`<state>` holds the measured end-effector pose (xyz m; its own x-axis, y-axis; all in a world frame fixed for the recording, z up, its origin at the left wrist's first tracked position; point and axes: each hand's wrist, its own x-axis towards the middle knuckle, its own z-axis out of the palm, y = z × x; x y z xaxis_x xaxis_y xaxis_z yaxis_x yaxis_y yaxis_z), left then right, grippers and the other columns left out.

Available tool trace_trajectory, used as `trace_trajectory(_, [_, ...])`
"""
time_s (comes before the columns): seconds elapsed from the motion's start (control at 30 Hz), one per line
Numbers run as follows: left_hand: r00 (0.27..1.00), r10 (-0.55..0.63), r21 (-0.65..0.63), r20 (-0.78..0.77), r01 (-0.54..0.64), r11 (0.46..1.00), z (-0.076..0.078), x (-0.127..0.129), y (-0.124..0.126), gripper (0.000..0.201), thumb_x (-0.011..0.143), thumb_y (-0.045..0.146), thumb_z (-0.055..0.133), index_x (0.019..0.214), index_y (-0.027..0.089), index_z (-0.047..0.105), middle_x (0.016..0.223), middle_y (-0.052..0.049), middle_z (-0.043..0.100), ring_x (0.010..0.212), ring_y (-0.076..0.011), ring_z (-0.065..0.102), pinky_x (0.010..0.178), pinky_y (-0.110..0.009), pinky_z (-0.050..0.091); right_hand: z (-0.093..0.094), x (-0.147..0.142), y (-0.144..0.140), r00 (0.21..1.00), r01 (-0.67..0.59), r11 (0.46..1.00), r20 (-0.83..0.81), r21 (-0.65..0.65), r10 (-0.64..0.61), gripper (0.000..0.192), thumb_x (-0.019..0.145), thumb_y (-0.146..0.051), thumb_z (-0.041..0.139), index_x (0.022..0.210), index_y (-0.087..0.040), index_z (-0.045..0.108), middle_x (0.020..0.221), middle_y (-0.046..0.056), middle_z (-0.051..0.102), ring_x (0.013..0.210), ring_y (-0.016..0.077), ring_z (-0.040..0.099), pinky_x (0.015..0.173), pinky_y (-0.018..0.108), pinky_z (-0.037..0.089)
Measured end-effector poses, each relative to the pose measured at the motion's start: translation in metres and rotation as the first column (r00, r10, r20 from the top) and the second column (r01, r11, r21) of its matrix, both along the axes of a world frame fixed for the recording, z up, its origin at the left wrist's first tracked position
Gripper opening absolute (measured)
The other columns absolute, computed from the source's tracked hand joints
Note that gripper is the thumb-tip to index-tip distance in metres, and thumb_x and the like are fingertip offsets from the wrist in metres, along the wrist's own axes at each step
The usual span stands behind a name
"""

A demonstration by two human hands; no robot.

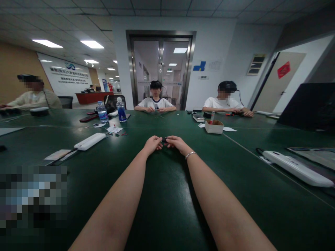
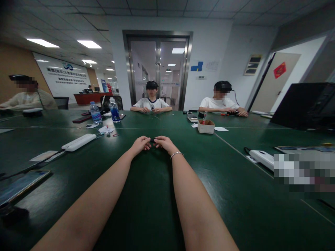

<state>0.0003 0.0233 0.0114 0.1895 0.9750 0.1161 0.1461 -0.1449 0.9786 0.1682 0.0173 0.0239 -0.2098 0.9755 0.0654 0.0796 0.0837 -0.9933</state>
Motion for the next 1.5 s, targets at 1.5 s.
trace_trajectory(1.5, [0.993,0.081,-0.024,0.089,-0.079,0.997,0.007,0.000,-0.007,0.022,0.078,0.022,0.058,0.099,0.017,0.050,0.082,-0.002,0.057,0.058,-0.0081,0.058,0.051,-0.018,0.045,0.001,0.000,-0.001,1.000,-0.018,1.000,-0.004,-0.006,0.018,0.011,0.083,-0.011,0.057,0.094,-0.011,0.061,0.070,0.004,0.068,0.050,0.0070,0.057,0.047,0.015,0.038])
